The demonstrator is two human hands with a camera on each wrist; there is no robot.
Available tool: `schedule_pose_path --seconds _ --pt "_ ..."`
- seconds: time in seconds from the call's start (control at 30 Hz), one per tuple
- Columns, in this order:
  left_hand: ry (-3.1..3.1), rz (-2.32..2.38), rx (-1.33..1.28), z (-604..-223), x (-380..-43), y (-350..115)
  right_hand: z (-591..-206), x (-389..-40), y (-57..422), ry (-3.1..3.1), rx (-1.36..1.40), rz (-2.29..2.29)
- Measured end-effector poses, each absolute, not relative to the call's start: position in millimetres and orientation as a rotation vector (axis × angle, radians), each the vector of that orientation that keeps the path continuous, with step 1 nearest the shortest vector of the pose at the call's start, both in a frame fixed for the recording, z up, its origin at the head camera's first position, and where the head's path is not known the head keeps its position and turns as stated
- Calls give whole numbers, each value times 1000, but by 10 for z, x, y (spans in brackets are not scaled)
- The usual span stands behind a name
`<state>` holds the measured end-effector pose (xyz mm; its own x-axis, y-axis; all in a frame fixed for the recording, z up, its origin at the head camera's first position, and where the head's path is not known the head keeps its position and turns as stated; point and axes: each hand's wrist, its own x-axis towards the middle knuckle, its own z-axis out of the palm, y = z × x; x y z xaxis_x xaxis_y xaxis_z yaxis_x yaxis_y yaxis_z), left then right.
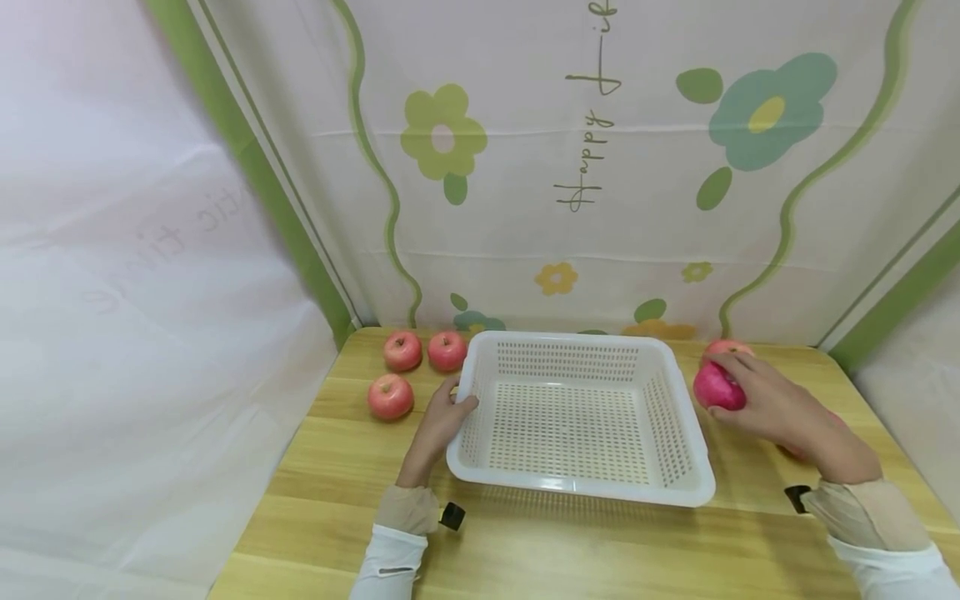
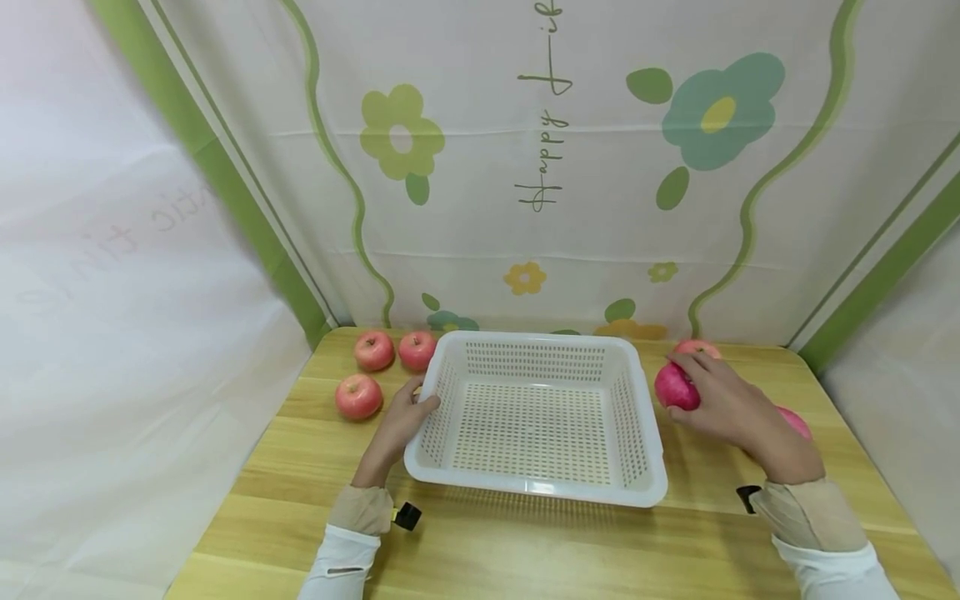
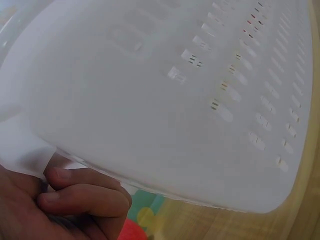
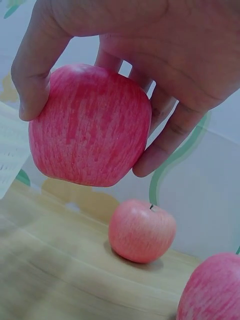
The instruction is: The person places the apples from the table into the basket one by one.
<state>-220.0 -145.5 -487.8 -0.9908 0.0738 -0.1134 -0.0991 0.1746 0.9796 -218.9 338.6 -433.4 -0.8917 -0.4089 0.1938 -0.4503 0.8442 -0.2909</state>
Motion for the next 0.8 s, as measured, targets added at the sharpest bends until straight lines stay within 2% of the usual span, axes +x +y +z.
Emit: schedule_pose_path --seconds 0.5,0.8 --pt "2331 1889 -36 -4927 -2236 -1472 -4153 -2205 3271 -2925 616 399" --pt "2365 1863 -41 -4934 -2250 -1464 -4072 -2267 3149 -2847 710 340"
